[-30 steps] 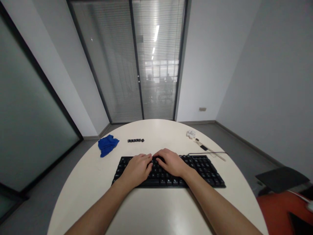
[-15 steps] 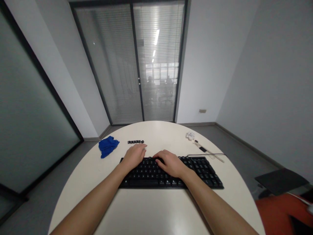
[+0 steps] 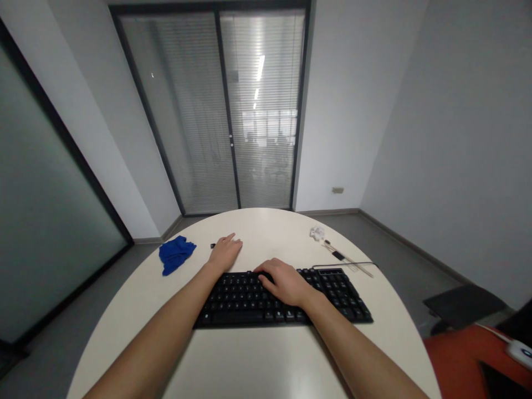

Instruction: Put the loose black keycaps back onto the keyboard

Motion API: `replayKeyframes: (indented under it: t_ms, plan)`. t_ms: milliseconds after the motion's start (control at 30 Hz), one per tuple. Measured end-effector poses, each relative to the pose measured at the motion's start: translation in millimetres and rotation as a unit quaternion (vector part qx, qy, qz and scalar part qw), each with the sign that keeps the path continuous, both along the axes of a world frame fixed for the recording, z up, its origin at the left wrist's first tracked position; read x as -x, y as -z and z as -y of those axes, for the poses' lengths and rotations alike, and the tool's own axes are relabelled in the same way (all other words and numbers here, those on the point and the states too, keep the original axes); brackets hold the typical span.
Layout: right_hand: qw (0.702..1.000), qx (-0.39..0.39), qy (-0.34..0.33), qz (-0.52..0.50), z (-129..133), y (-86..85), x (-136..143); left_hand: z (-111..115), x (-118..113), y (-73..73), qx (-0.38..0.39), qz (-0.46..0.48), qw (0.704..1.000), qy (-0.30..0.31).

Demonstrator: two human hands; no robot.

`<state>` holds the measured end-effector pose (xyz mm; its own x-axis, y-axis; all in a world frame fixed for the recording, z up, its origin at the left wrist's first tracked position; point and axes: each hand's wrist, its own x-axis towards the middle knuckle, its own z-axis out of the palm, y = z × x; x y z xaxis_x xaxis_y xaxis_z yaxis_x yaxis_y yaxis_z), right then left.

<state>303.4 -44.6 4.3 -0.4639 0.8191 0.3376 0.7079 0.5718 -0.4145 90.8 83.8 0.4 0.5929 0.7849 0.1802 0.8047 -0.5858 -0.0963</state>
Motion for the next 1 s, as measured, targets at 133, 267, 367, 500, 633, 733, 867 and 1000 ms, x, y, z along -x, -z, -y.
replayKeyframes:
  t_ms: [133,267,367,500,633,733,867,1000]
  plan:
    - [1.0,0.001,0.001,-0.002,0.0,-0.3,-0.7,7.0,-3.6,-1.3,0.005,-0.004,1.0,-0.003]
    - [1.0,0.002,0.001,-0.004,-0.3,-0.3,-1.3,17.2,-4.1,-3.1,0.008,0.009,1.0,-0.026]
    - [1.0,0.0,0.001,-0.002,-1.4,0.8,-1.1,31.6,-3.2,-6.4,0.003,0.044,0.998,-0.047]
    - [1.0,0.001,0.002,0.004,-2.7,2.8,-1.3,60.9,-0.2,-9.2,0.036,0.192,0.978,-0.077]
    - [1.0,-0.002,0.001,0.005,-4.3,4.7,-2.2,87.1,5.9,-2.8,0.08,0.289,0.95,-0.084]
    - [1.0,-0.004,0.0,0.001,-4.5,4.9,-2.5,95.3,11.0,5.7,0.116,0.344,0.929,-0.075]
    - [1.0,-0.001,-0.001,-0.002,-3.1,2.8,-2.0,95.2,14.3,13.0,0.127,0.37,0.917,-0.072]
    - [1.0,0.001,0.0,-0.003,-2.6,1.7,-1.7,92.8,15.0,15.2,0.143,0.387,0.908,-0.077]
